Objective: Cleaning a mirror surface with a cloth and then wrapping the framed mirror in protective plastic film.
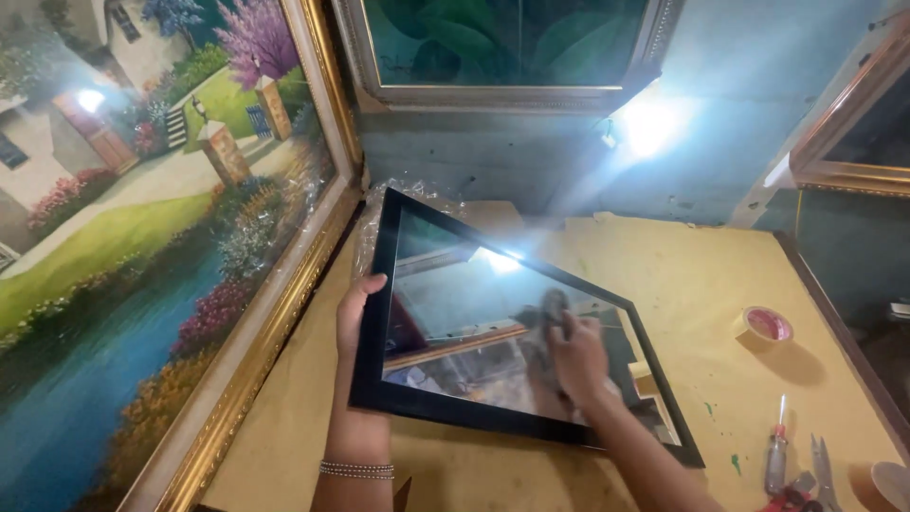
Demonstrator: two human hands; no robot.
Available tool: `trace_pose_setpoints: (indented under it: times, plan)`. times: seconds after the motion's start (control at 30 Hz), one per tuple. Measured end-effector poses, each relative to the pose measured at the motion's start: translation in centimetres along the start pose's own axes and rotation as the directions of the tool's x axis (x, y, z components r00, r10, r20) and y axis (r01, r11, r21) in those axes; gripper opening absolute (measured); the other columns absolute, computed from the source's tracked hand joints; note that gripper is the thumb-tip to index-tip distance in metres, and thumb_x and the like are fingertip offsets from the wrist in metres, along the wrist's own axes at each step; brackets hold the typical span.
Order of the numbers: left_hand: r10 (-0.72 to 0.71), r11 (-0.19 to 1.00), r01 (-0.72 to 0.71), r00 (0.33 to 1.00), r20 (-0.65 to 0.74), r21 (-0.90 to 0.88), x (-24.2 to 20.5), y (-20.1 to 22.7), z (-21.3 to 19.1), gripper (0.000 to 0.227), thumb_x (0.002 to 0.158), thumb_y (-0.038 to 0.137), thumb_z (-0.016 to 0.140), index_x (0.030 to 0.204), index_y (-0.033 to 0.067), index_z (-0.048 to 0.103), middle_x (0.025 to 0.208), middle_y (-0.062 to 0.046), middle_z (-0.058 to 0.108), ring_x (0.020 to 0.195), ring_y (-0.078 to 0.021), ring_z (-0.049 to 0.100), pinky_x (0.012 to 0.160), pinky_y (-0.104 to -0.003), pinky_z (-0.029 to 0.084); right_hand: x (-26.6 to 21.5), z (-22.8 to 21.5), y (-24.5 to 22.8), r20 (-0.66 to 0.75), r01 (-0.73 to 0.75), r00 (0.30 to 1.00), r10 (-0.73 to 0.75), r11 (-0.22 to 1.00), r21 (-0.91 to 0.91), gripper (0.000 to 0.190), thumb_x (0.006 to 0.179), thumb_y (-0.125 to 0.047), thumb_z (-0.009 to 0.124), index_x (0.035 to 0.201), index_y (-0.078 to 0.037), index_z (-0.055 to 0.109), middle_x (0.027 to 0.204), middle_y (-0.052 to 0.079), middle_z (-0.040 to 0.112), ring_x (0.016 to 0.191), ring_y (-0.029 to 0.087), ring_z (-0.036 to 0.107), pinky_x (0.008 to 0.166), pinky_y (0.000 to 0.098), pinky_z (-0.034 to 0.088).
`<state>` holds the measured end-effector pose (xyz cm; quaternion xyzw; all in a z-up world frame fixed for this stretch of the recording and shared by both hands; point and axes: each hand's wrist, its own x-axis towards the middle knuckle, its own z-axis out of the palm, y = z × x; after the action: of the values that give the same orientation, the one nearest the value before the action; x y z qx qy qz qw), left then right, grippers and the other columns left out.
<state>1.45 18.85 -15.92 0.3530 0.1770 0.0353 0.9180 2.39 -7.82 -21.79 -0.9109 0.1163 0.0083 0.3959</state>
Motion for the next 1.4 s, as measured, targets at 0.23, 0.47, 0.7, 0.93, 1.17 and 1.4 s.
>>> trace_pose_setpoints:
  times: [0.23, 0.47, 0.7, 0.93, 1.17, 1.4]
  plan:
    - [0.078, 0.952, -0.071, 0.997, 0.009, -0.296, -3.0, 0.8, 1.9, 0.027, 0.077, 0.031, 0.051, 0.085, 0.0072, 0.060, 0.076, -0.009, 0.061, 0.072, -0.0217, 0.058, 0.069, -0.031, 0.047, -10.9, 1.3, -12.3, 0.188, 0.810, 0.568, -0.801, 0.585, 0.045, 0.050, 0.089, -0.039, 0.029, 0.125, -0.008, 0.043, 0.133, 0.008, 0.032, 0.115, 0.032, 0.030, 0.087, 0.0493, 0.026]
    - [-0.083, 0.902, 0.158, 0.977, 0.198, -0.402, -1.2, 0.4, -1.3, 0.037, 0.081, 0.031, 0.052, 0.109, 0.0069, 0.059, 0.101, -0.014, 0.062, 0.095, -0.0264, 0.060, 0.089, -0.038, 0.044, 8.6, 4.0, 19.8, 0.051, 0.528, 0.680, -0.731, 0.440, -0.726, 0.034, 0.075, -0.017, 0.045, 0.107, -0.009, 0.054, 0.109, 0.012, 0.056, 0.117, 0.035, 0.043, 0.093, 0.0443, 0.038]
    - [-0.069, 0.888, 0.135, 0.984, 0.163, -0.440, -3.3, 0.8, 1.8, 0.032, 0.080, 0.023, 0.053, 0.104, 0.0029, 0.059, 0.095, -0.015, 0.062, 0.090, -0.0263, 0.061, 0.084, -0.034, 0.048, 2.8, 5.2, 9.7, -0.092, 0.468, 0.683, -0.725, 0.531, -0.706, 0.027, 0.087, -0.027, 0.042, 0.110, -0.018, 0.054, 0.119, 0.012, 0.052, 0.114, 0.033, 0.047, 0.089, 0.0469, 0.039]
    - [-0.047, 0.894, 0.125, 0.981, 0.188, -0.431, 1.4, -0.3, -1.7, 0.034, 0.077, 0.028, 0.057, 0.101, 0.0047, 0.061, 0.092, -0.013, 0.062, 0.087, -0.0255, 0.061, 0.083, -0.034, 0.049, -11.6, 1.7, -11.1, 0.299, 0.661, 0.723, -0.623, 0.750, -0.037, 0.053, 0.089, -0.047, 0.025, 0.134, -0.020, 0.033, 0.144, 0.003, 0.024, 0.130, 0.033, 0.020, 0.098, 0.0555, 0.021]
    - [-0.081, 0.876, 0.155, 0.981, 0.178, -0.457, -7.7, 2.7, 3.4, 0.027, 0.076, 0.027, 0.057, 0.090, 0.0040, 0.062, 0.077, -0.012, 0.061, 0.074, -0.0227, 0.062, 0.071, -0.026, 0.052, -3.4, 0.7, 10.5, -0.209, -0.196, 0.966, 0.153, 0.960, -0.200, 0.041, 0.079, -0.051, 0.043, 0.118, -0.040, 0.050, 0.125, -0.017, 0.046, 0.116, 0.018, 0.044, 0.095, 0.0472, 0.032]
    - [-0.079, 0.878, 0.159, 0.978, 0.191, -0.451, -4.8, 1.8, 1.5, 0.023, 0.078, 0.023, 0.056, 0.089, 0.0044, 0.062, 0.077, -0.011, 0.061, 0.073, -0.0224, 0.062, 0.069, -0.025, 0.052, -7.6, 4.5, -4.7, -0.236, 0.425, 0.856, -0.460, 0.886, -0.188, 0.018, 0.073, -0.035, 0.060, 0.086, -0.026, 0.068, 0.086, -0.002, 0.065, 0.082, 0.027, 0.061, 0.064, 0.0400, 0.050]
